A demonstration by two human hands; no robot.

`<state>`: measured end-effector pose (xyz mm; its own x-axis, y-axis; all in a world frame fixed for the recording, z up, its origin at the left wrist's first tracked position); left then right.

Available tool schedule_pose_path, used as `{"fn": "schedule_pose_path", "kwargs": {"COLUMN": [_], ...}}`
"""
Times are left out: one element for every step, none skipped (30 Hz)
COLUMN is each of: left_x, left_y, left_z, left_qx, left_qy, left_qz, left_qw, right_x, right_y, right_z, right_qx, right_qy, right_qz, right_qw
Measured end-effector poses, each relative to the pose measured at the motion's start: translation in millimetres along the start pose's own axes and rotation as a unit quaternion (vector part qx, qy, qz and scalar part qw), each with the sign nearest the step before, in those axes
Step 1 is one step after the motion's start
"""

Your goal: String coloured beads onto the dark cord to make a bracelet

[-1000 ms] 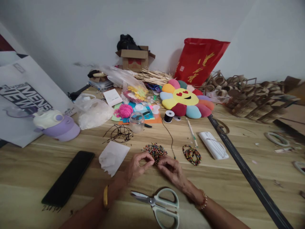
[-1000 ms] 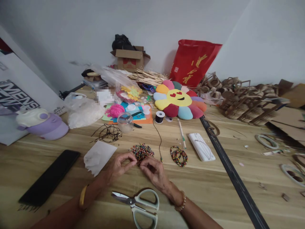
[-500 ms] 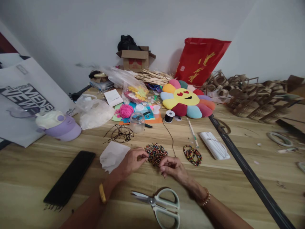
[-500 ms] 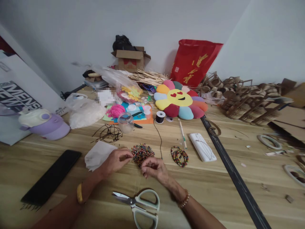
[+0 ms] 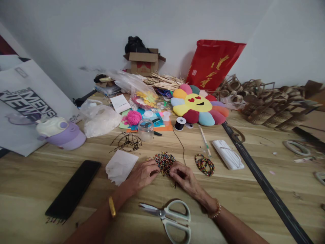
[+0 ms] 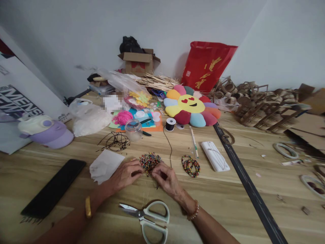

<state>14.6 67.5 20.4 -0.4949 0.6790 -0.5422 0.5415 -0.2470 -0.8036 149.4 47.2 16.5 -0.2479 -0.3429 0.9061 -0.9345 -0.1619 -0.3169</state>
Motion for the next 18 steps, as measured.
{"fn": "schedule_pose_path", "kwargs": {"left_x": [-1.6, -3.0, -4.0, -4.9, -6.1, -7.5, -9.4, -11.3, -13.0, -14.5, -15.8, -16.7, -17.4, -17.8, -18.0, -17.9, -17.7, -17.7], "left_y": [1.7, 3.6, 5.8, 8.0, 10.0, 12.0, 13.8, 15.3, 16.7, 17.9, 19.2, 20.5, 21.6, 22.5, 23.1, 23.7, 23.9, 24.2], "left_z": [0.2, 0.5, 0.7, 1.0, 1.2, 1.3, 1.4, 1.5, 1.4, 1.4, 1.3, 1.2, 1.2, 1.2, 1.3, 1.4, 1.6, 1.8], "left_qx": [-0.003, -0.006, -0.006, -0.005, -0.003, 0.000, 0.004, 0.008, 0.011, 0.015, 0.019, 0.023, 0.026, 0.028, 0.029, 0.029, 0.030, 0.030], "left_qy": [0.005, 0.008, 0.009, 0.008, 0.008, 0.010, 0.014, 0.018, 0.022, 0.026, 0.030, 0.034, 0.038, 0.041, 0.044, 0.046, 0.047, 0.048], "left_qz": [0.005, 0.008, 0.010, 0.011, 0.011, 0.008, 0.003, -0.005, -0.013, -0.023, -0.032, -0.041, -0.050, -0.056, -0.061, -0.064, -0.065, -0.065], "left_qw": [1.000, 1.000, 1.000, 1.000, 1.000, 1.000, 1.000, 1.000, 1.000, 0.999, 0.999, 0.998, 0.998, 0.997, 0.997, 0.996, 0.996, 0.996], "right_x": [1.8, 2.4, 1.8, 0.3, -1.8, -4.3, -6.7, -9.0, -11.1, -13.0, -14.8, -16.6, -18.3, -19.8, -20.9, -21.7, -22.4, -23.1], "right_y": [-0.1, -0.5, -1.0, -1.3, -1.4, -1.6, -1.8, -2.3, -2.8, -3.5, -4.1, -4.5, -5.0, -5.7, -6.8, -8.2, -9.7, -11.5], "right_z": [-0.3, -0.6, -0.7, -0.7, -0.6, -0.4, -0.2, 0.1, 0.4, 0.7, 0.9, 1.0, 1.1, 1.0, 0.8, 0.5, 0.0, -0.5], "right_qx": [0.001, -0.001, -0.003, -0.004, -0.006, -0.008, -0.010, -0.014, -0.019, -0.024, -0.029, -0.033, -0.036, -0.040, -0.044, -0.049, -0.054, -0.060], "right_qy": [-0.012, -0.019, -0.020, -0.017, -0.011, -0.004, 0.003, 0.009, 0.015, 0.020, 0.026, 0.034, 0.042, 0.050, 0.057, 0.064, 0.070, 0.076], "right_qz": [0.013, 0.022, 0.028, 0.031, 0.034, 0.036, 0.037, 0.035, 0.031, 0.023, 0.013, 0.002, -0.010, -0.020, -0.028, -0.036, -0.044, -0.054], "right_qw": [1.000, 1.000, 0.999, 0.999, 0.999, 0.999, 0.999, 0.999, 0.999, 0.999, 0.999, 0.999, 0.998, 0.998, 0.997, 0.996, 0.995, 0.994]}}
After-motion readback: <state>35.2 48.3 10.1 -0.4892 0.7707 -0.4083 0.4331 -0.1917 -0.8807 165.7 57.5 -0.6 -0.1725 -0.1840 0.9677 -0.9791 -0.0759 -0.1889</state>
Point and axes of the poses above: each hand's wrist, its own z-axis away from the middle knuckle, its own y-axis out of the palm, x = y × z, the point moved 9 cm from there along -z, towards the middle knuckle, and after that the axes turned 2 degrees about z, right-handed, at the moved point
